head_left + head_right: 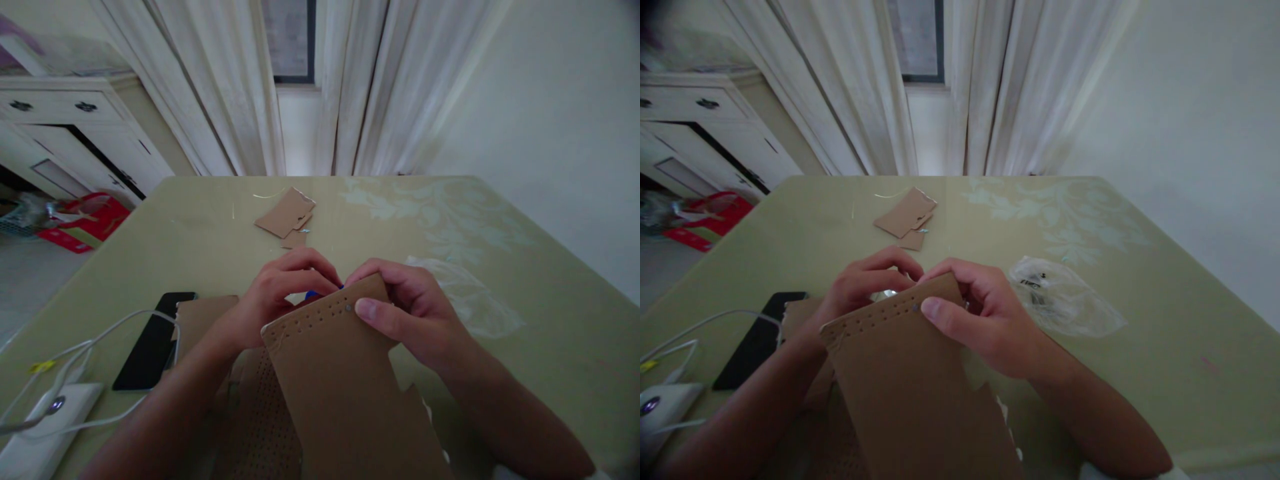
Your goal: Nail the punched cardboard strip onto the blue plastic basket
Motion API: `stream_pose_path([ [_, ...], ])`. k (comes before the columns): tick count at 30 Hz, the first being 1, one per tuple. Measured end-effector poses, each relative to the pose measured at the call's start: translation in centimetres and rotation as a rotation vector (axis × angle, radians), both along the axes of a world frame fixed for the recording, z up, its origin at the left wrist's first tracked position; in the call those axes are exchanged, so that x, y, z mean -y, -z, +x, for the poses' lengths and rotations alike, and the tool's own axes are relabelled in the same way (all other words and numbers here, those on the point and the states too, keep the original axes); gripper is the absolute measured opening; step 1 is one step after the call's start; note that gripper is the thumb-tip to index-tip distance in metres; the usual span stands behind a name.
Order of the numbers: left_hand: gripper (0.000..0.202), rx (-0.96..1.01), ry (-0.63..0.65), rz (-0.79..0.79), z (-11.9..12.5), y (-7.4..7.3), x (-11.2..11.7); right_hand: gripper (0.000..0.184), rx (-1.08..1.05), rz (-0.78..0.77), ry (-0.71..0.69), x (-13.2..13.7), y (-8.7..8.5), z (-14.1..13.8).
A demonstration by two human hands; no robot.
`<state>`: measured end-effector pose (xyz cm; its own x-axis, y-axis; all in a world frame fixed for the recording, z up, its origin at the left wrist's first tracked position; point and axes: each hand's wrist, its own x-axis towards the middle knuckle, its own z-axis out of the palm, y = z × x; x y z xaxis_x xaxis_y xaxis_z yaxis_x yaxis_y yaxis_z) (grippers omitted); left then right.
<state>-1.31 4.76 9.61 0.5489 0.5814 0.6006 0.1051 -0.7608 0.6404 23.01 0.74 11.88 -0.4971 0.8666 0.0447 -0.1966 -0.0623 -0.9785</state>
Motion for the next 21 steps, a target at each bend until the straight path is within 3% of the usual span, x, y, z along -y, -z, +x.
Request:
stream_pose_path([
  [21, 0.026, 0.010, -0.047, 0.124, 0.43, -0.08, 0.69, 0.013, 0.213, 0.135, 0.039, 0.27, -0.64, 0.02],
])
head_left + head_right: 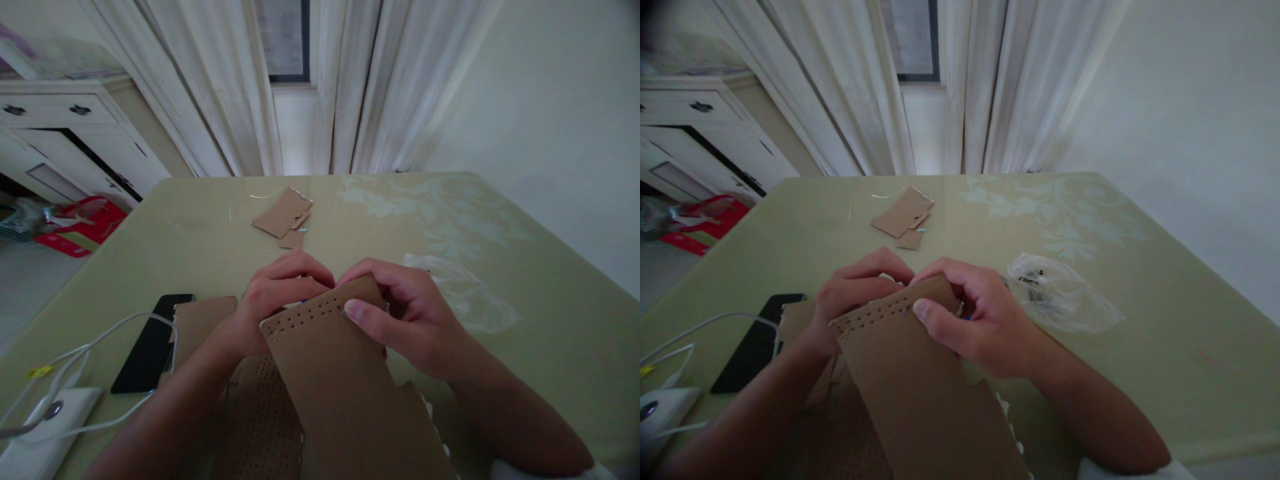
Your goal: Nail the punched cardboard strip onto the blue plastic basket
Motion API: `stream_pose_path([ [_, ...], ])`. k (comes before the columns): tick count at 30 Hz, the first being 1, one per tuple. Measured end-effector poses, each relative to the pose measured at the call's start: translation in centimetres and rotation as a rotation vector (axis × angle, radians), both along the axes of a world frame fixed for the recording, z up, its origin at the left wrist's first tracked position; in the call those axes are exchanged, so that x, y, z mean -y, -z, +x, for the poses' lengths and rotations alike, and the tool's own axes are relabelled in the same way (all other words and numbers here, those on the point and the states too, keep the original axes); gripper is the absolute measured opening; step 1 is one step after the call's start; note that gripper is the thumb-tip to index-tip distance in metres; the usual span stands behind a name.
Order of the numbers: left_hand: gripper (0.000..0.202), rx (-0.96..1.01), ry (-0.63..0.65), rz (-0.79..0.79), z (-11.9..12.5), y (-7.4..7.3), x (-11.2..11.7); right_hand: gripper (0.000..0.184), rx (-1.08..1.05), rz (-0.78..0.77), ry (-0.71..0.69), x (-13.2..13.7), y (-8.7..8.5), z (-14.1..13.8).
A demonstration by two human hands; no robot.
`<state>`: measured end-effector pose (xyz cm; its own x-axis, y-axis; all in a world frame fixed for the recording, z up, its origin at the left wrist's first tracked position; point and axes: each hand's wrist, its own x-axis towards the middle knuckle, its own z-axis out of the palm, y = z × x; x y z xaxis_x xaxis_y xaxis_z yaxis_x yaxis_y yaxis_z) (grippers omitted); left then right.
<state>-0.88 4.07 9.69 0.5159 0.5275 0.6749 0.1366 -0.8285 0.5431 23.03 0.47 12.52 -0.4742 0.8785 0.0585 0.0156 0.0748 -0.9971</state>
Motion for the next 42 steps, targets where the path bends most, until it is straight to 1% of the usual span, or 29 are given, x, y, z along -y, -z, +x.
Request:
stream_pose_path([
  [4, 0.023, -0.017, -0.028, -0.006, -0.1, 0.0, -0.1, 0.013, 0.024, 0.046, 0.017, -0.2, 0.2, -0.1],
  [7, 0.013, -0.041, -0.043, -0.017, -0.7, -0.1, -0.8, 0.014, 0.052, 0.076, 0.061, -0.2, 0.2, -0.2],
  [8, 0.011, -0.042, -0.071, -0.006, -1.0, -0.3, -1.1, 0.014, 0.060, 0.080, 0.075, -0.3, 0.2, -0.3],
  [10, 0.013, -0.015, -0.177, 0.026, -1.9, -0.7, -1.5, 0.013, 0.066, 0.084, 0.097, -0.3, 0.2, -0.4],
  [12, 0.016, 0.030, -0.286, 0.058, -2.6, -1.3, -1.3, 0.013, 0.073, 0.081, 0.109, -0.4, 0.3, -0.5],
  [13, 0.017, 0.036, -0.307, 0.068, -2.8, -1.6, -1.1, 0.013, 0.077, 0.081, 0.113, -0.4, 0.3, -0.5],
  [14, 0.017, 0.025, -0.296, 0.076, -2.8, -1.9, -0.7, 0.014, 0.084, 0.081, 0.117, -0.4, 0.3, -0.5],
  [17, 0.016, -0.077, -0.191, 0.114, -1.9, -2.2, 0.6, 0.016, 0.096, 0.080, 0.104, -0.3, 0.3, -0.5],
  [20, 0.010, -0.097, -0.191, 0.164, -0.4, -1.8, 1.4, 0.019, 0.100, 0.077, 0.084, -0.2, 0.2, -0.5],
  [22, 0.007, -0.054, -0.200, 0.182, 0.1, -1.6, 1.8, 0.021, 0.141, 0.090, 0.091, -0.3, 0.3, -0.5],
  [24, 0.003, 0.031, -0.194, 0.172, 0.1, -1.7, 2.3, 0.021, 0.211, 0.129, 0.129, -0.6, 0.5, -0.5],
  [26, 0.001, 0.110, -0.187, 0.162, -0.5, -2.1, 2.8, 0.020, 0.256, 0.154, 0.180, -1.1, 0.7, -0.2],
  [28, 0.002, 0.124, -0.192, 0.148, -1.4, -2.7, 2.8, 0.021, 0.225, 0.121, 0.206, -1.9, 0.9, 0.3],
  [31, 0.003, 0.004, -0.240, 0.059, -2.9, -3.2, 1.7, 0.026, 0.118, 0.040, 0.252, -3.3, 0.7, 1.6],
  [32, 0.001, -0.049, -0.273, 0.019, -3.3, -3.2, 1.0, 0.029, 0.097, 0.020, 0.273, -3.8, 0.6, 2.0],
  [34, 0.008, -0.153, -0.341, -0.030, -4.0, -2.8, -0.4, 0.036, 0.093, -0.023, 0.280, -4.9, 0.8, 2.7],
  [36, 0.017, -0.221, -0.381, -0.075, -4.6, -2.1, -1.7, 0.041, 0.131, -0.084, 0.237, -5.8, 1.4, 3.1],
  [38, 0.021, -0.295, -0.389, -0.123, -5.1, -1.3, -2.6, 0.044, 0.201, -0.152, 0.154, -6.5, 2.4, 3.1],
  [40, 0.020, -0.405, -0.403, -0.165, -5.7, -0.6, -3.4, 0.043, 0.250, -0.209, 0.069, -6.9, 3.3, 2.8],
  [42, 0.017, -0.545, -0.436, -0.216, -6.3, 0.0, -4.1, 0.041, 0.281, -0.223, 0.026, -7.0, 4.0, 2.5],
])
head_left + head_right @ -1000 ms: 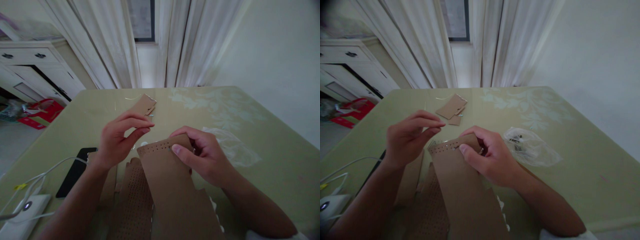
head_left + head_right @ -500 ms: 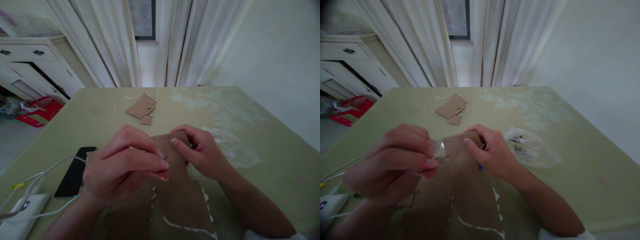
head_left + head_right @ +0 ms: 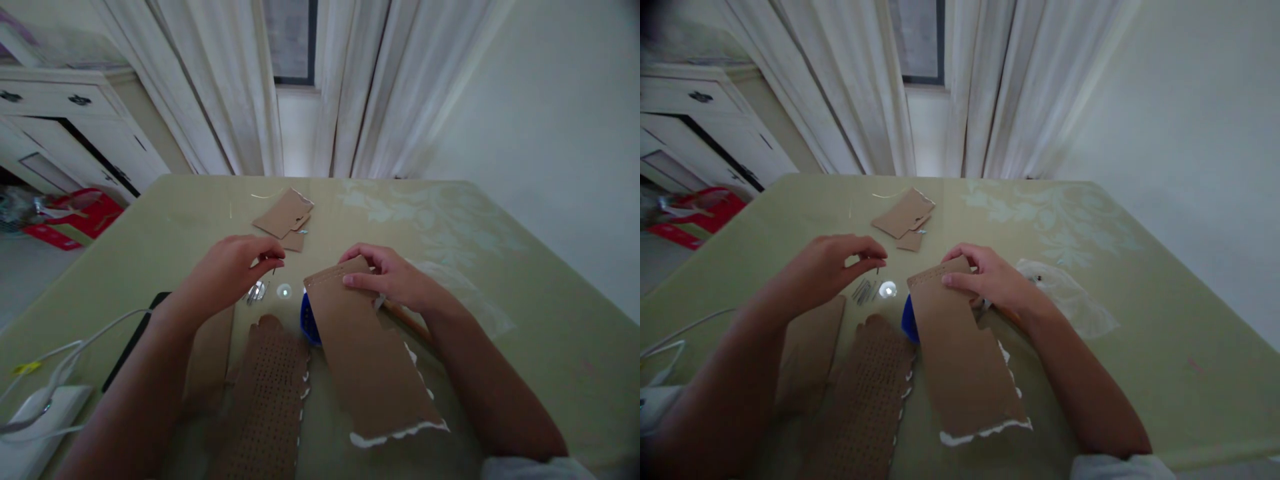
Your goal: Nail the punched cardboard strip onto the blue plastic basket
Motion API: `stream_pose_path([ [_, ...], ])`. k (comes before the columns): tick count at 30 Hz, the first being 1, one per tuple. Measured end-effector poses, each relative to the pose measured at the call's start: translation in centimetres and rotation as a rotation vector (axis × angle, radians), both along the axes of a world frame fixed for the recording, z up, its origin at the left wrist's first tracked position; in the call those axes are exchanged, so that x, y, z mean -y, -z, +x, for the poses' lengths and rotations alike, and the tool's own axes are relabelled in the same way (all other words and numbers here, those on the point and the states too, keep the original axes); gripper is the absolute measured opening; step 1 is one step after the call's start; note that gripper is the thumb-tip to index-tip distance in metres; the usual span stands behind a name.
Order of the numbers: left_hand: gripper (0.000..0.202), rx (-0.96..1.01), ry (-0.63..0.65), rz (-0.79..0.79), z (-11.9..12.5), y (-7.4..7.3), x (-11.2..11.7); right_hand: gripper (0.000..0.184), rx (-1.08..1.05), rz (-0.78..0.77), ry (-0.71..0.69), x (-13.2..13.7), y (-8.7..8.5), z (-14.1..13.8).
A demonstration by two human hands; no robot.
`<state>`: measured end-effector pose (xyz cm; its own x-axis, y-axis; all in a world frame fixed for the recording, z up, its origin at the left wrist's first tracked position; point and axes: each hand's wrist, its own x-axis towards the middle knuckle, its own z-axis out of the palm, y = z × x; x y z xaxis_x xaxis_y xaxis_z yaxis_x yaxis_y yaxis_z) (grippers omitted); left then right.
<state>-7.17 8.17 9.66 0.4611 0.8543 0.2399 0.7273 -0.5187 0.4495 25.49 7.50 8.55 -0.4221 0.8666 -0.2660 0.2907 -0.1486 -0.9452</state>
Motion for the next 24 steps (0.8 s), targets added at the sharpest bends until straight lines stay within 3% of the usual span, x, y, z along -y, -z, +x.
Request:
stream_pose_path([
  [5, 0.018, -0.153, -0.056, -0.167, -0.9, 0.7, -1.0, 0.037, 0.204, 0.165, -0.025, -0.5, 0.8, -0.1],
  [13, 0.019, -0.125, -0.023, -0.169, -0.3, 1.3, -1.2, 0.038, 0.562, 0.440, -0.135, -1.1, 1.6, -0.1],
  [19, 0.023, -0.126, 0.001, -0.158, -0.3, 1.8, -1.4, 0.039, 0.665, 0.465, -0.203, -1.1, 1.6, -0.4],
  [24, 0.021, 0.109, 0.126, -0.160, 0.3, 0.7, -0.5, 0.037, 0.709, 0.468, -0.192, -0.7, 1.0, -0.7],
])
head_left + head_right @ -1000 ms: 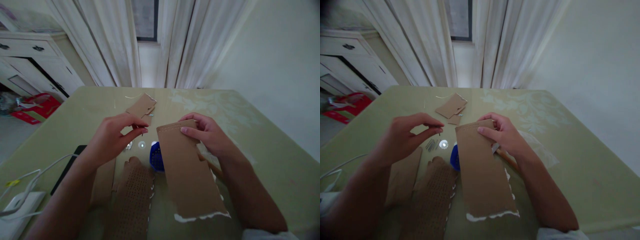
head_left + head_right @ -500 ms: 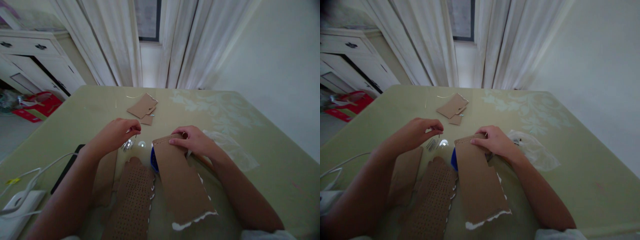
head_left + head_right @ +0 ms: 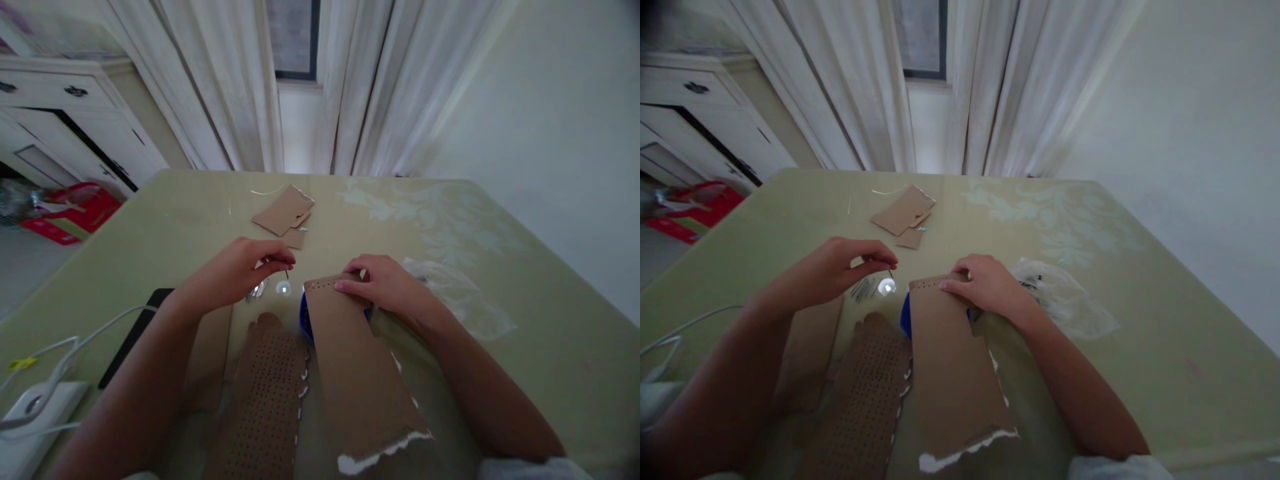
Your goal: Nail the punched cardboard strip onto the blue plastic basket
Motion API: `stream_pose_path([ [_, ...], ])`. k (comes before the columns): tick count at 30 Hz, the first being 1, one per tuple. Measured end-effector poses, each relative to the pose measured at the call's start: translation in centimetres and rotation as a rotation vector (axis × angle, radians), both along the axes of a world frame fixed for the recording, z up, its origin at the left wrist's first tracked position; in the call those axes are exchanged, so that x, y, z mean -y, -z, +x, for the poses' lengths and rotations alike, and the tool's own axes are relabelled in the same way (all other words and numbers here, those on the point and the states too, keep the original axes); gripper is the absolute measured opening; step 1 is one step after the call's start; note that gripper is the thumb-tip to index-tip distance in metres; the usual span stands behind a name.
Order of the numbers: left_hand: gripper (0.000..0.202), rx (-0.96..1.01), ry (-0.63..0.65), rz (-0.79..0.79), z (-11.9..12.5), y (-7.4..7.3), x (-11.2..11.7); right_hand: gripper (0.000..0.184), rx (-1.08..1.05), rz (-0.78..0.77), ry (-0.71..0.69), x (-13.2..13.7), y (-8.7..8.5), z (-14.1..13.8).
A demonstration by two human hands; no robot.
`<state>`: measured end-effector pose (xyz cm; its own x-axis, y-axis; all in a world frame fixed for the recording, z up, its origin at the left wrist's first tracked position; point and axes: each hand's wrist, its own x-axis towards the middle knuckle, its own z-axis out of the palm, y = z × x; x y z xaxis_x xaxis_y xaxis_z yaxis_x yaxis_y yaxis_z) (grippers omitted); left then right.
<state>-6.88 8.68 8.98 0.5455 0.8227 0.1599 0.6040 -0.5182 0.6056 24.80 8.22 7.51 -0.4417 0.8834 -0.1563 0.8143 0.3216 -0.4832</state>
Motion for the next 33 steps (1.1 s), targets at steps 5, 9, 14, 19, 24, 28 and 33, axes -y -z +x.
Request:
stream_pose_path([
  [5, 0.012, 0.215, -0.012, -0.042, 1.5, -0.6, 1.1, 0.035, 0.007, 0.008, 0.007, 0.3, -0.1, -0.1],
  [9, 0.011, 0.225, 0.028, -0.088, 2.7, 0.0, 1.2, 0.036, 0.012, -0.022, 0.006, 0.3, -0.1, 0.1],
  [14, 0.008, 0.167, 0.080, -0.068, 3.1, 0.5, 0.9, 0.038, 0.030, -0.011, 0.005, 0.3, -0.1, 0.1],
  [19, 0.009, 0.148, 0.091, -0.069, 3.2, 0.8, 0.9, 0.038, 0.023, -0.010, -0.003, 0.3, 0.1, 0.2],
  [24, 0.010, 0.141, 0.099, -0.041, 3.4, 0.8, 0.9, 0.037, 0.019, -0.020, -0.001, 0.2, 0.2, 0.2],
  [28, 0.012, 0.127, 0.093, -0.031, 3.5, 0.9, 1.0, 0.039, 0.032, -0.021, -0.005, 0.2, 0.3, 0.2],
  [33, 0.011, 0.126, 0.098, -0.016, 3.4, 1.0, 0.9, 0.038, 0.028, -0.011, -0.015, 0.2, 0.3, 0.3],
])
